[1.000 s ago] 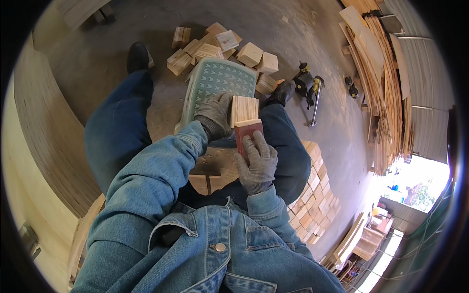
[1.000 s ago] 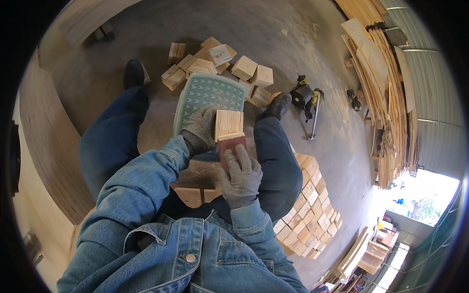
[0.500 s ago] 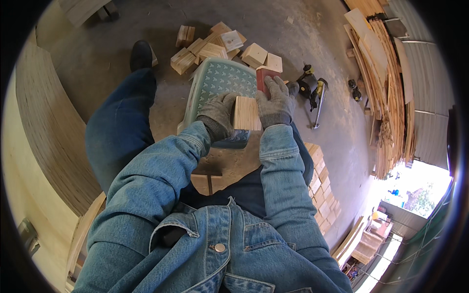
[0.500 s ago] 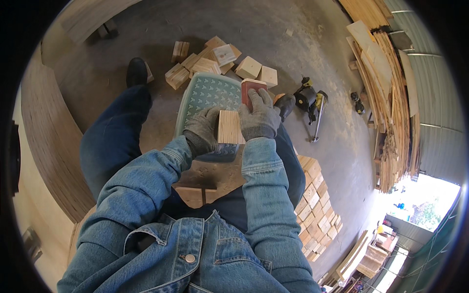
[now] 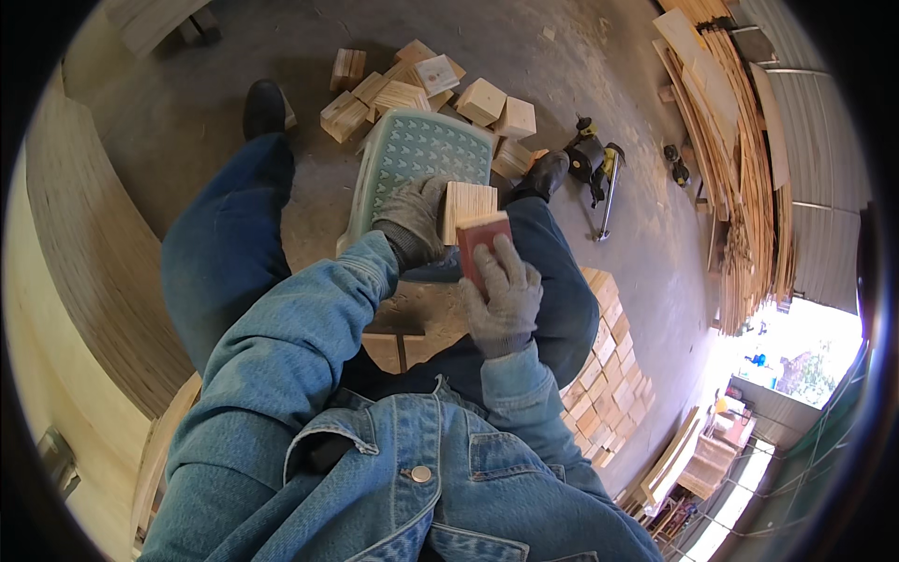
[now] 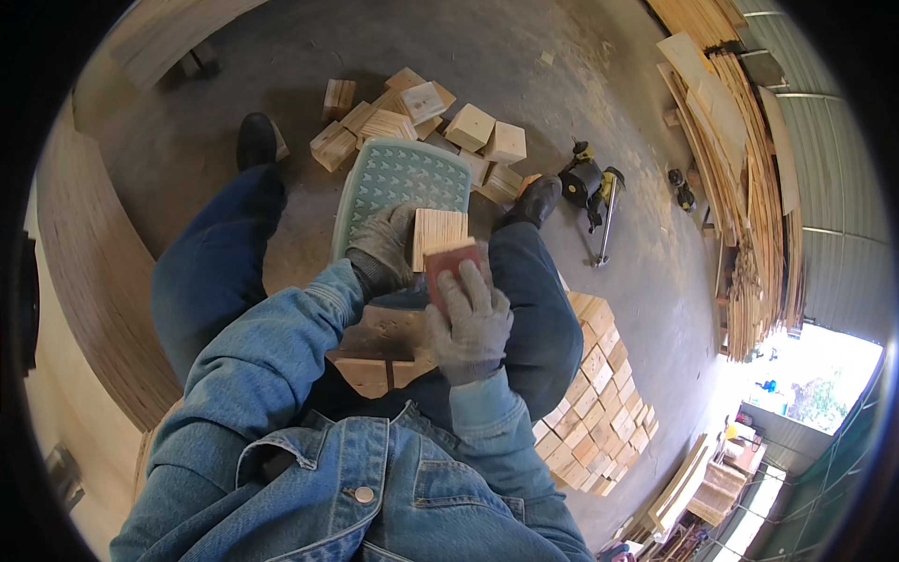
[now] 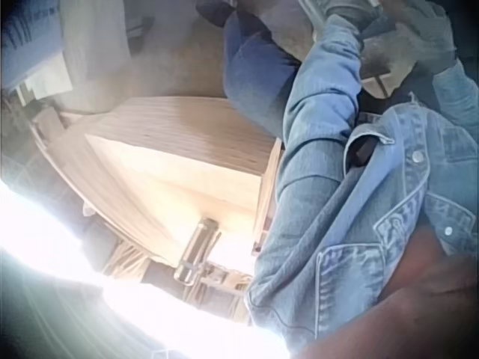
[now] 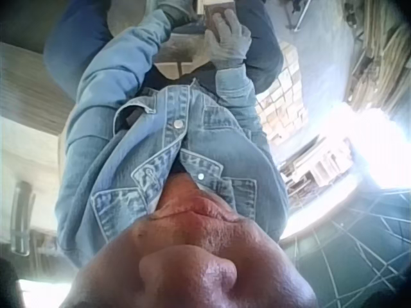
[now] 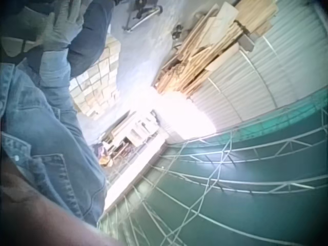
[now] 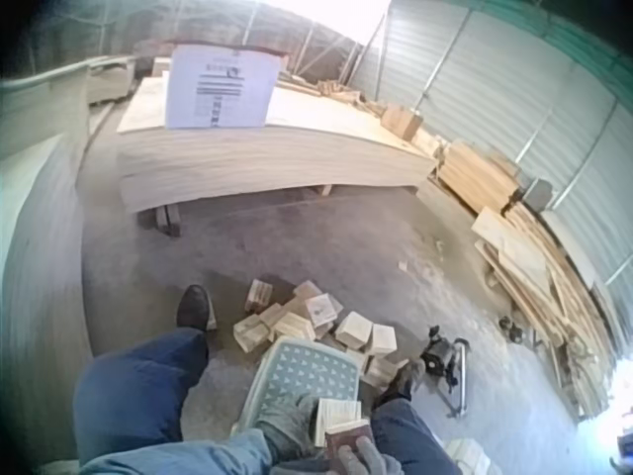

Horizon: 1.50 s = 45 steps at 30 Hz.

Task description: The person sits on the floor and sands small wooden blocks one at a time using a sanding block. They rotate each block to sand multiple faces, then place the finished pieces into a nearby stack.

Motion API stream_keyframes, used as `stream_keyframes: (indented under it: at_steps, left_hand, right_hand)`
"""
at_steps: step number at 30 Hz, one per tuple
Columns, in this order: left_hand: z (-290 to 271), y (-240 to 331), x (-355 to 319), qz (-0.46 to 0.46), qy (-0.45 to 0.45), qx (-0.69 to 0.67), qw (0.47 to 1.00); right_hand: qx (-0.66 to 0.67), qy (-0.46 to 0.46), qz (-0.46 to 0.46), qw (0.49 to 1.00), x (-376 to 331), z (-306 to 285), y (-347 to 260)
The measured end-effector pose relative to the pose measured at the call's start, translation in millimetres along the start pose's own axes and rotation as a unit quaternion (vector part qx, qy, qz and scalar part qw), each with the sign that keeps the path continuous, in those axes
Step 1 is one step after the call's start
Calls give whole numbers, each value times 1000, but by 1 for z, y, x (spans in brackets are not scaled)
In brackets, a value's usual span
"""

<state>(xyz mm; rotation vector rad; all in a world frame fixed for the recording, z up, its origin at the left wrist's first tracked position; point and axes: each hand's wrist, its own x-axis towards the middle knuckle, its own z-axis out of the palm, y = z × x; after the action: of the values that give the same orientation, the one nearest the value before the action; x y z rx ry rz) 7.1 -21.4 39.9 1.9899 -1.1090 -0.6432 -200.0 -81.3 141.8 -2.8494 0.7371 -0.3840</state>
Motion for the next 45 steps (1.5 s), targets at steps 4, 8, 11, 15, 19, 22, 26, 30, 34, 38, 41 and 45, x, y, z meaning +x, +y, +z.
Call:
stream_keyframes:
  at_steps: [4, 8, 11, 15, 19, 22, 26, 30, 34, 38, 41, 45]
  left_hand:
    - [0, 0, -2, 6, 13, 6, 1000]
    - [3, -1, -3, 33, 39, 12, 999]
    - [8, -6, -2, 36, 48, 3, 998]
    - [1, 13, -7, 5, 41, 43, 998]
    - [0, -3, -3, 36, 29, 13, 999]
    - [-2, 5, 1, 23, 7, 30, 999]
    - [-1, 8, 1, 10, 9, 50, 999]
    - [4, -1, 2, 19, 13, 56, 998]
    - [9, -9, -1, -3, 13, 88, 996]
    - [-5, 4, -10, -48, -5, 77, 996]
    - [-25, 30, -14, -78, -43, 37, 995]
    - [-39, 40, -14, -46, -69, -110, 990]
  right_hand:
    - [-16, 15, 7, 1000, 65, 14, 15]
    - [-30, -5, 64, 997, 135, 28, 38]
    - [17, -14, 112, 994, 157, 42, 55]
    - [49, 41, 74, 995, 115, 39, 72]
    - [65, 49, 71, 994, 53, 25, 51]
    - [66, 29, 91, 993, 14, 8, 40]
    - [148, 38, 112, 982, -8, 5, 41]
    - [330, 63, 195, 922, -8, 29, 65]
    - [447, 14, 302, 842, 10, 38, 85]
    - [449, -23, 321, 834, 30, 28, 82]
    - [471, -37, 308, 826, 36, 24, 80]
    - [497, -49, 304, 812, 38, 27, 78]
